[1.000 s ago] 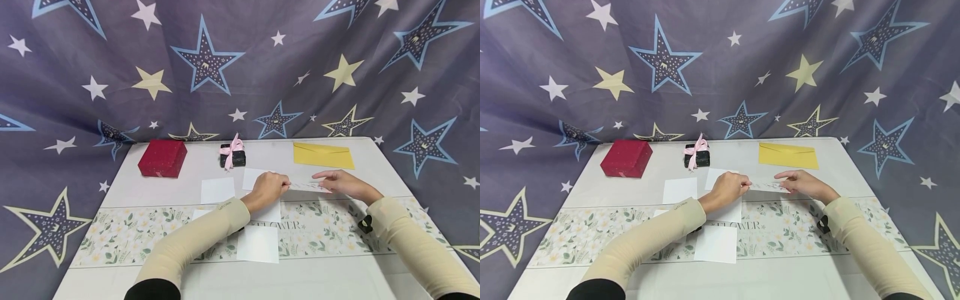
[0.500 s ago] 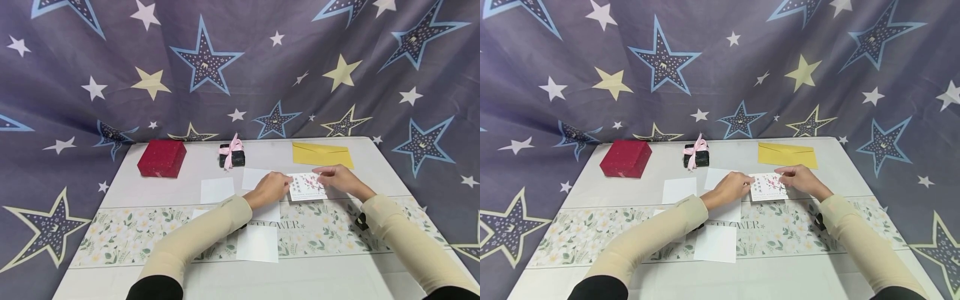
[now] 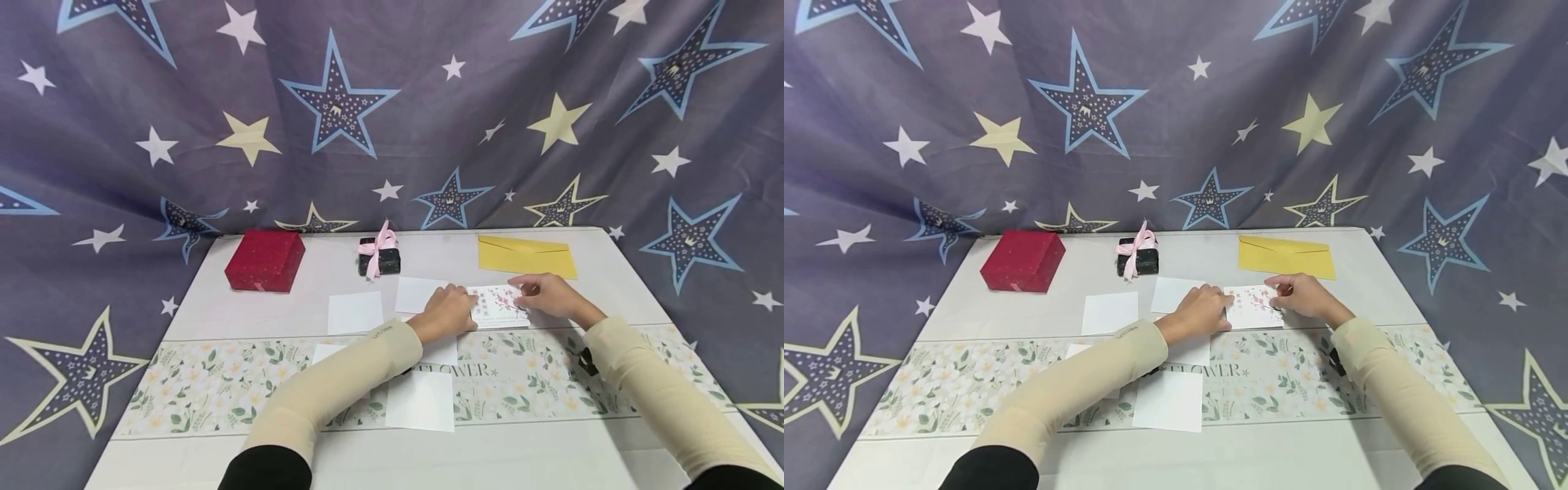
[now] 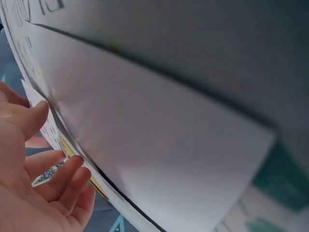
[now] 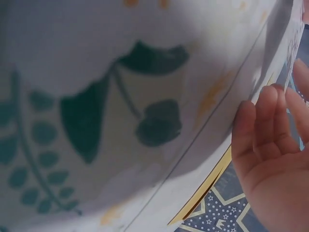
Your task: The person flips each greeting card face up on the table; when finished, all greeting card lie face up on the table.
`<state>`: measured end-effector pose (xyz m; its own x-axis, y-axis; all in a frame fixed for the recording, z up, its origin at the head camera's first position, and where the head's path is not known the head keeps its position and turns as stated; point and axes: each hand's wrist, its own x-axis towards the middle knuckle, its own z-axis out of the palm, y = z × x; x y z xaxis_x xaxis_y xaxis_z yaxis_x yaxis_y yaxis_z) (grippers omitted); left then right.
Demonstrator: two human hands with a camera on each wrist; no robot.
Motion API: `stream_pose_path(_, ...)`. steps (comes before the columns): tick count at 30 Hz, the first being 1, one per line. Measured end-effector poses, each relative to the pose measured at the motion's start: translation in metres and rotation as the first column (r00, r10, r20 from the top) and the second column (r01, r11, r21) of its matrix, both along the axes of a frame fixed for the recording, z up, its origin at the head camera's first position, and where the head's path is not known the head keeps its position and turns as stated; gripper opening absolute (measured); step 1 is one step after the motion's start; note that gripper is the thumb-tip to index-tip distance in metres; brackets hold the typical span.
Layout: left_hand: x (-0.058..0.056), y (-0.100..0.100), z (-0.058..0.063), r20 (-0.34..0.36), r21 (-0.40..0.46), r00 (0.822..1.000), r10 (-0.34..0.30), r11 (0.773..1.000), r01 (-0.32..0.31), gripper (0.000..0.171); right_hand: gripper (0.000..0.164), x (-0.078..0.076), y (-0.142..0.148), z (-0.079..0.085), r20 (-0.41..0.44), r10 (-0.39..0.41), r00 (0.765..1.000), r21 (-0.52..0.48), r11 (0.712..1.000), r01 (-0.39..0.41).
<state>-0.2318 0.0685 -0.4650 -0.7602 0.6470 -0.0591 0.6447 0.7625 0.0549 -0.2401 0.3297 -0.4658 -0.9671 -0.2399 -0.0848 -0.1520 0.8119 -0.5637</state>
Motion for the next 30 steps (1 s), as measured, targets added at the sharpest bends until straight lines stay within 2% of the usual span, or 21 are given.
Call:
stream_pose_path(13, 0.001, 0.004, 0.005, -0.005, -0.070, 1.000, 0.024, 0.997, -0.025, 0.056, 0.049, -0.003, -0.004, -0.005, -0.029, 0.063, 0.998, 0.083, 0.995, -0.060)
stream_pose_path(19, 0.002, 0.004, 0.006, -0.020, -0.103, 0.999, 0.026, 0.994, -0.028, 0.049, 0.040, -0.003, -0.006, -0.007, -0.077, 0.099, 0.992, 0.139, 0.986, -0.088)
stream_pose_path(26, 0.002, -0.001, 0.003, -0.027, -0.094, 1.000, 0.009, 0.996, -0.012, 0.048, 0.033, -0.001, -0.009, -0.005, -0.122, 0.160, 0.979, 0.180, 0.974, -0.137)
stream_pose_path(30, 0.004, -0.006, 0.005, -0.031, -0.080, 1.000, -0.005, 0.997, 0.002, 0.045, 0.033, 0.001, -0.010, -0.001, -0.107, 0.139, 0.984, 0.168, 0.978, -0.120)
